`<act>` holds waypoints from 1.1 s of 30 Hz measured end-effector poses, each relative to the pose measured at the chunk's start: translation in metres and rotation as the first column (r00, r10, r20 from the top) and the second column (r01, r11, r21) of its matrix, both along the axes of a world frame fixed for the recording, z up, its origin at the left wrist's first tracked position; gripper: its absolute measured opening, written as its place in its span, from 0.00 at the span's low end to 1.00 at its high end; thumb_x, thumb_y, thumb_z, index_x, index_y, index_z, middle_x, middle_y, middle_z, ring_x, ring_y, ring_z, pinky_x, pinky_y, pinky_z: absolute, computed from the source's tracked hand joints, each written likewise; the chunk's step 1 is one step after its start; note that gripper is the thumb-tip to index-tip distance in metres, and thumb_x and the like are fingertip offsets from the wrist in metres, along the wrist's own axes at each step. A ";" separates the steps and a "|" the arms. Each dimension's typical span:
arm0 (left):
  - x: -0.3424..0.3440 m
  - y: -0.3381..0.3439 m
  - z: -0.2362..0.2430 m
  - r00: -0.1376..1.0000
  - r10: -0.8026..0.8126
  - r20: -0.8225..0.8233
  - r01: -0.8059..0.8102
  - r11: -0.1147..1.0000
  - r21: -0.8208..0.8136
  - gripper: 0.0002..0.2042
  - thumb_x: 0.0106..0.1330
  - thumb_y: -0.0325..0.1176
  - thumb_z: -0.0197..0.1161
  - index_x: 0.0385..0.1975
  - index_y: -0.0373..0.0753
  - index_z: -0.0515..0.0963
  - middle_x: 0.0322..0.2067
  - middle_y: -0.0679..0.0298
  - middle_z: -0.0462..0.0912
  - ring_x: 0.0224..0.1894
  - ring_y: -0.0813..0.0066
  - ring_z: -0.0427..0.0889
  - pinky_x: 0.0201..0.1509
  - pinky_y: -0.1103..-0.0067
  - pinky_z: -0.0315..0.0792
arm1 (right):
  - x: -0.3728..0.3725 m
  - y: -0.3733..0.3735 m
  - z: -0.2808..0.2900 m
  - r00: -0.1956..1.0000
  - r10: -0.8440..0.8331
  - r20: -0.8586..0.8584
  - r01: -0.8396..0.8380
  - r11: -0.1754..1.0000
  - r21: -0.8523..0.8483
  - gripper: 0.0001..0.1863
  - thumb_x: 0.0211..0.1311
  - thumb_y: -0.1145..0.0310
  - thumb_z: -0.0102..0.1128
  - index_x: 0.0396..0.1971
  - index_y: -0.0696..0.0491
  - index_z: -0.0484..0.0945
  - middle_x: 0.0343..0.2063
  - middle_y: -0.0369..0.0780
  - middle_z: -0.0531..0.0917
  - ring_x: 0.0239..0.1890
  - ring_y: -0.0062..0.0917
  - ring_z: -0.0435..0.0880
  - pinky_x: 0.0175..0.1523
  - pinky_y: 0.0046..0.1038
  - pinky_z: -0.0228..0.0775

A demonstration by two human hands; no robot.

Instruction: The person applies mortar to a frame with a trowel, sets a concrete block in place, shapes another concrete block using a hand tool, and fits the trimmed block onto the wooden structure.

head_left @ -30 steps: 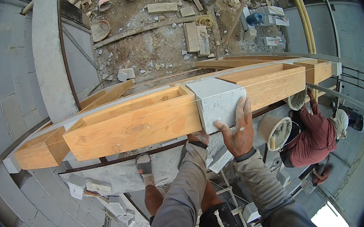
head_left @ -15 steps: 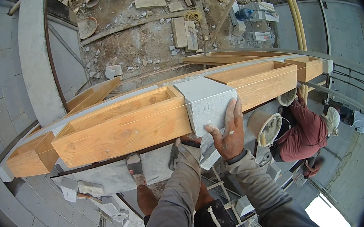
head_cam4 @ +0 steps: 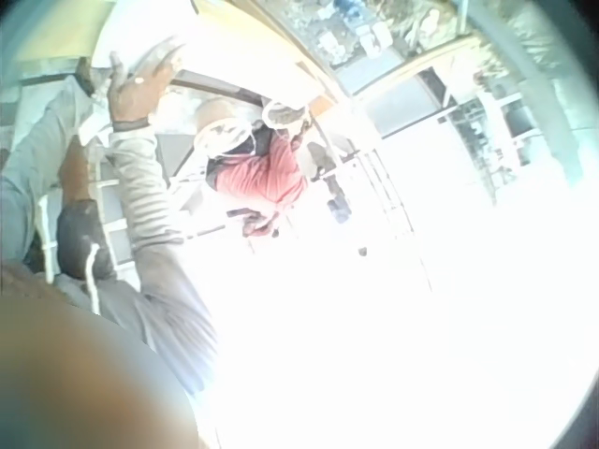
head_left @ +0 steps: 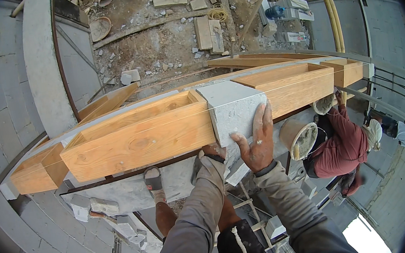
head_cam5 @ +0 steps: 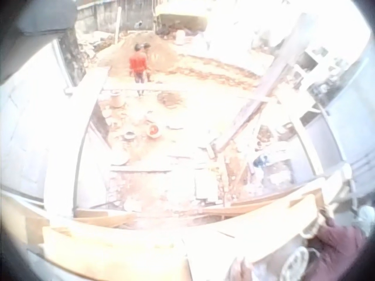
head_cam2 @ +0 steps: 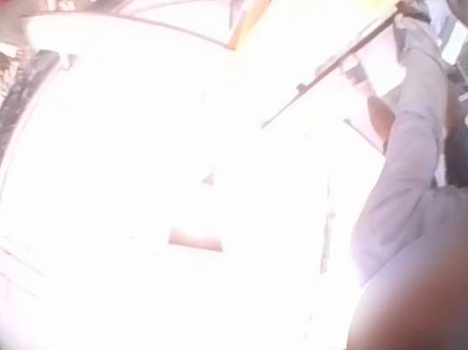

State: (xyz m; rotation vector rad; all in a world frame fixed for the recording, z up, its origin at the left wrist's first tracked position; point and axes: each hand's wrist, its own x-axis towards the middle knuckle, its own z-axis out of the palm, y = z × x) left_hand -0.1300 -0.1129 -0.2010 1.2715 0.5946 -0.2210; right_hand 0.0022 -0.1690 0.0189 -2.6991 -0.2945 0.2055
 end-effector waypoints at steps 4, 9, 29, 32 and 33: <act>-0.012 0.028 0.021 0.993 -0.119 -0.009 0.118 0.969 0.219 0.18 0.71 0.40 0.52 0.56 0.38 0.72 0.53 0.51 0.76 0.53 0.60 0.76 0.55 0.73 0.69 | 0.001 0.004 -0.003 1.000 -0.010 0.021 0.009 1.000 0.025 0.49 0.59 0.52 0.63 0.68 0.67 0.48 0.64 0.68 0.51 0.67 0.63 0.53 0.69 0.51 0.47; 0.054 0.082 0.182 0.992 -0.019 -0.124 0.038 0.986 0.161 0.11 0.68 0.35 0.58 0.38 0.32 0.80 0.26 0.56 0.83 0.27 0.66 0.81 0.34 0.75 0.73 | 0.002 -0.007 -0.004 0.998 -0.041 0.042 0.040 0.998 0.038 0.49 0.59 0.50 0.63 0.68 0.66 0.48 0.65 0.67 0.50 0.67 0.61 0.52 0.70 0.52 0.45; 0.137 0.095 0.211 0.945 -0.304 -0.120 0.290 0.609 0.738 0.18 0.62 0.46 0.66 0.31 0.33 0.77 0.28 0.52 0.85 0.31 0.58 0.85 0.36 0.69 0.76 | -0.005 0.001 0.003 0.981 -0.175 0.079 0.174 0.984 0.025 0.49 0.55 0.51 0.67 0.69 0.59 0.52 0.68 0.56 0.53 0.70 0.52 0.52 0.71 0.52 0.41; 0.135 0.096 0.210 0.951 -0.275 -0.141 0.292 0.645 0.706 0.19 0.62 0.47 0.66 0.31 0.34 0.77 0.27 0.53 0.85 0.30 0.61 0.85 0.35 0.71 0.76 | 0.004 0.024 0.039 0.964 -0.157 0.215 0.023 0.853 0.521 0.18 0.58 0.67 0.65 0.45 0.61 0.77 0.47 0.49 0.79 0.51 0.44 0.77 0.57 0.38 0.68; 0.134 0.097 0.211 0.955 -0.254 -0.155 0.288 0.659 0.694 0.19 0.62 0.48 0.66 0.31 0.34 0.77 0.27 0.54 0.85 0.29 0.63 0.85 0.35 0.72 0.76 | 0.007 0.029 0.047 0.964 -0.155 0.214 0.019 0.849 0.529 0.18 0.58 0.67 0.65 0.45 0.61 0.77 0.47 0.49 0.79 0.51 0.44 0.77 0.57 0.38 0.68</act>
